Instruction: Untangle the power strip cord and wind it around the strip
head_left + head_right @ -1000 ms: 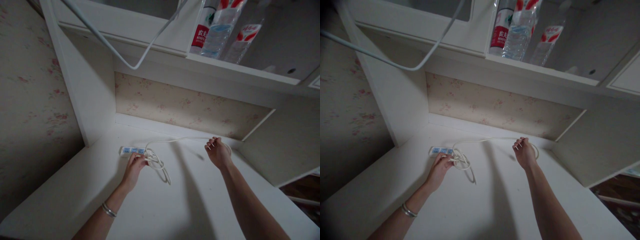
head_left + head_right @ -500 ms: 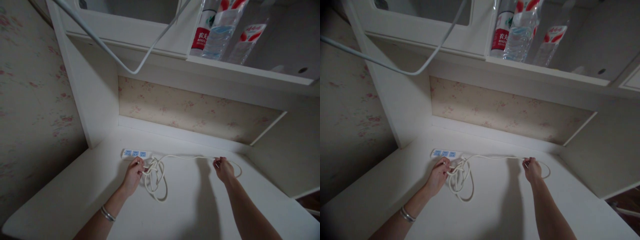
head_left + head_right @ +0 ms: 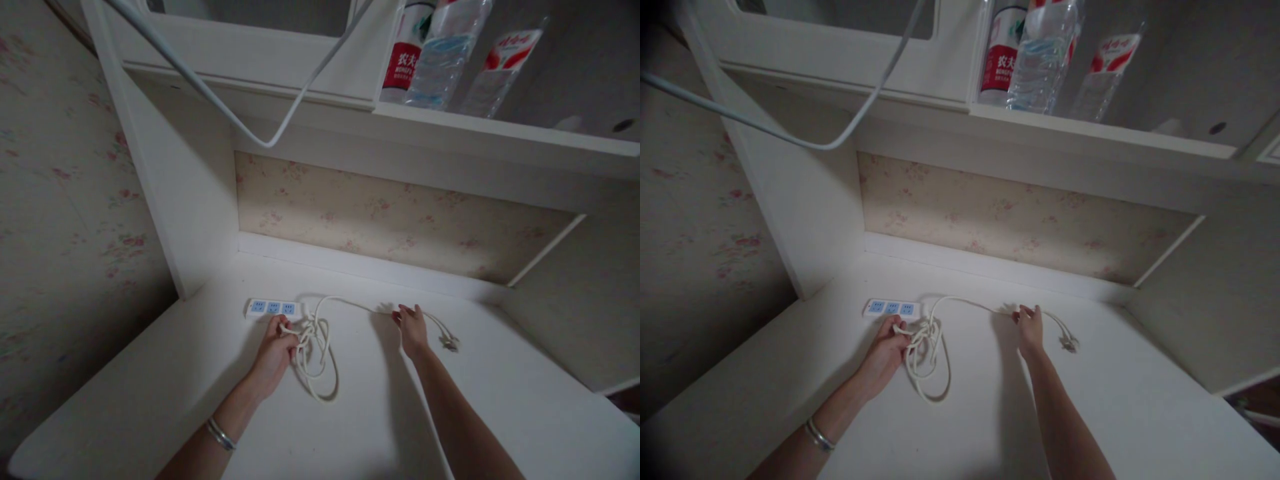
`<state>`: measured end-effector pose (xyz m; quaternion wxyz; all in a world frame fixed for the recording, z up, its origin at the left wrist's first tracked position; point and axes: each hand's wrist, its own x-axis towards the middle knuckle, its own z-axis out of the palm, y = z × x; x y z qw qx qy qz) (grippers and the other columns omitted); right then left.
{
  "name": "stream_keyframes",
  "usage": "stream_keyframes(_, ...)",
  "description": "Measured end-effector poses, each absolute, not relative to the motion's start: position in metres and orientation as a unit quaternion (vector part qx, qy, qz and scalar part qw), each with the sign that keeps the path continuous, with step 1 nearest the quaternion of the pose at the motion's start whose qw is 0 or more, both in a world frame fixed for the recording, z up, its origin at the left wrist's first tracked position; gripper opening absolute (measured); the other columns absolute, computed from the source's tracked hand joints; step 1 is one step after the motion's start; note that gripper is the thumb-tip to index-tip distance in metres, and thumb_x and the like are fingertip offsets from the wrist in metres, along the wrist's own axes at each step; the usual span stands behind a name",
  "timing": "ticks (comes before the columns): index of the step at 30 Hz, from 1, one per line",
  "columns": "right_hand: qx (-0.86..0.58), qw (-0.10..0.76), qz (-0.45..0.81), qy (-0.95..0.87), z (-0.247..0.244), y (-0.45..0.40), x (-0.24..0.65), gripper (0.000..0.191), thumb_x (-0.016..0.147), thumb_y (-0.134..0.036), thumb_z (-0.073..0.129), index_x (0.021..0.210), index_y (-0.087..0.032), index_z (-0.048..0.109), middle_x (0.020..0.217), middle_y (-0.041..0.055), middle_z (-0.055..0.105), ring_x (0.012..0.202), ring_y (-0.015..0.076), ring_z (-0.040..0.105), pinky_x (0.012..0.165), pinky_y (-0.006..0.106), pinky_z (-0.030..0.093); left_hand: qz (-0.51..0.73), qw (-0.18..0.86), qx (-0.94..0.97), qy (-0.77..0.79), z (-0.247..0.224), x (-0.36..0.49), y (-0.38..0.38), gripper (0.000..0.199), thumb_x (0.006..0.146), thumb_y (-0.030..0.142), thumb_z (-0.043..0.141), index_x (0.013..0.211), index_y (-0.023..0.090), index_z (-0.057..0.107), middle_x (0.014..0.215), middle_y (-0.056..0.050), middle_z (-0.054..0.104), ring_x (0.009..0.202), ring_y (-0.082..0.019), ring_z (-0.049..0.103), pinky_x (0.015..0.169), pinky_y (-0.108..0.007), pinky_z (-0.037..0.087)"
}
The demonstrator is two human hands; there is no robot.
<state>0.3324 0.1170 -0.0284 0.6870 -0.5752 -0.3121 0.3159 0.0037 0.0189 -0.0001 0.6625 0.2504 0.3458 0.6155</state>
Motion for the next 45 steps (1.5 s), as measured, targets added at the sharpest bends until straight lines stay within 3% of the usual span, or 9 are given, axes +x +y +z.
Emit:
stream_keyframes(2, -0.570, 0.688, 0.319, -0.317, -0.023, 0.097, 0.294, 0.034, 0.072, -0.035, 0.063, 0.102, -0.023, 0.052, 0.086, -0.0019, 0.060, 0.062, 0.0103, 0.055, 0.057, 0.025, 0.050, 0.604, 0.668, 0.271, 0.339, 0.000, 0.005, 0.018, 0.032, 0.058, 0.003, 0.066, 0.079, 0.022, 0.050, 0.073, 0.007, 0.052, 0.063, -0.008, 0.054, 0.058, -0.021, 0.036)
stream_keyframes(7, -0.482, 0.607, 0.465, -0.427, -0.006, 0.034, 0.194, 0.032, 0.076, -0.048, 0.064, 0.092, -0.021, 0.062, 0.083, 0.0006, 0.061, 0.067, 0.0131, 0.054, 0.055, 0.024, 0.045, 0.571, 0.709, 0.278, 0.307, -0.002, 0.008, 0.018, 0.014, 0.068, 0.020, 0.072, 0.077, 0.017, 0.061, 0.083, -0.001, 0.066, 0.078, -0.014, 0.061, 0.074, -0.026, 0.043)
stream_keyframes(11, -0.473, 0.566, 0.506, -0.447, -0.005, 0.007, 0.159, 0.037, 0.072, -0.046, 0.072, 0.097, -0.019, 0.065, 0.083, 0.0016, 0.066, 0.068, 0.0143, 0.056, 0.061, 0.026, 0.044, 0.530, 0.737, 0.262, 0.328, 0.003, 0.006, 0.018, 0.025, 0.075, 0.034, 0.067, 0.085, 0.012, 0.069, 0.090, -0.009, 0.070, 0.084, -0.018, 0.061, 0.080, -0.029, 0.044)
stream_keyframes(16, -0.453, 0.563, 0.545, -0.424, -0.014, 0.008, 0.166, 0.037, 0.068, -0.046, 0.075, 0.092, -0.019, 0.069, 0.084, 0.0036, 0.069, 0.067, 0.0144, 0.056, 0.060, 0.025, 0.041, 0.509, 0.752, 0.273, 0.316, 0.005, 0.004, 0.016, 0.008, 0.069, 0.017, 0.063, 0.077, 0.014, 0.064, 0.086, -0.006, 0.067, 0.078, -0.017, 0.060, 0.072, -0.029, 0.045)
stream_keyframes(20, -0.442, 0.551, 0.583, -0.401, -0.020, 0.013, 0.175, 0.037, 0.068, -0.047, 0.076, 0.090, -0.017, 0.071, 0.086, 0.0066, 0.071, 0.070, 0.0150, 0.058, 0.062, 0.025, 0.042, 0.486, 0.756, 0.312, 0.308, -0.002, 0.006, 0.015, 0.018, 0.062, 0.007, 0.055, 0.077, 0.014, 0.063, 0.081, -0.004, 0.063, 0.071, -0.014, 0.056, 0.064, -0.026, 0.042)
stream_keyframes(28, -0.379, 0.556, 0.675, -0.302, -0.013, 0.014, 0.176, 0.040, 0.072, -0.054, 0.067, 0.085, -0.016, 0.067, 0.076, 0.0064, 0.070, 0.063, 0.0164, 0.061, 0.055, 0.026, 0.042, 0.433, 0.779, 0.314, 0.327, 0.000, 0.006, 0.014, 0.024, 0.066, 0.009, 0.059, 0.089, 0.013, 0.066, 0.091, -0.009, 0.066, 0.073, -0.015, 0.058, 0.068, -0.027, 0.044)
stream_keyframes(33, -0.404, 0.561, 0.655, -0.306, -0.015, 0.016, 0.179, 0.033, 0.061, -0.037, 0.081, 0.084, -0.017, 0.068, 0.076, 0.0042, 0.071, 0.065, 0.0152, 0.061, 0.057, 0.024, 0.042, 0.423, 0.772, 0.358, 0.311, 0.008, 0.007, 0.013, 0.021, 0.066, 0.009, 0.063, 0.087, 0.011, 0.069, 0.086, -0.009, 0.065, 0.069, -0.014, 0.056, 0.063, -0.025, 0.042)
stream_keyframes(37, -0.416, 0.556, 0.637, -0.334, -0.019, 0.016, 0.181, 0.032, 0.058, -0.035, 0.083, 0.080, -0.017, 0.069, 0.074, 0.0038, 0.070, 0.065, 0.0148, 0.061, 0.059, 0.024, 0.042, 0.425, 0.778, 0.355, 0.298, 0.009, 0.008, 0.013, 0.019, 0.068, 0.009, 0.065, 0.086, 0.011, 0.070, 0.082, -0.008, 0.065, 0.066, -0.013, 0.056, 0.062, -0.024, 0.042)
stream_keyframes(45, -0.398, 0.487, 0.618, -0.472, -0.014, 0.008, 0.182, 0.035, 0.073, -0.046, 0.073, 0.094, -0.018, 0.071, 0.081, 0.0044, 0.070, 0.069, 0.0146, 0.058, 0.064, 0.025, 0.041, 0.461, 0.767, 0.299, 0.332, -0.004, 0.006, 0.017, 0.022, 0.071, 0.012, 0.070, 0.092, 0.015, 0.070, 0.097, -0.010, 0.071, 0.080, -0.017, 0.065, 0.073, -0.025, 0.048)
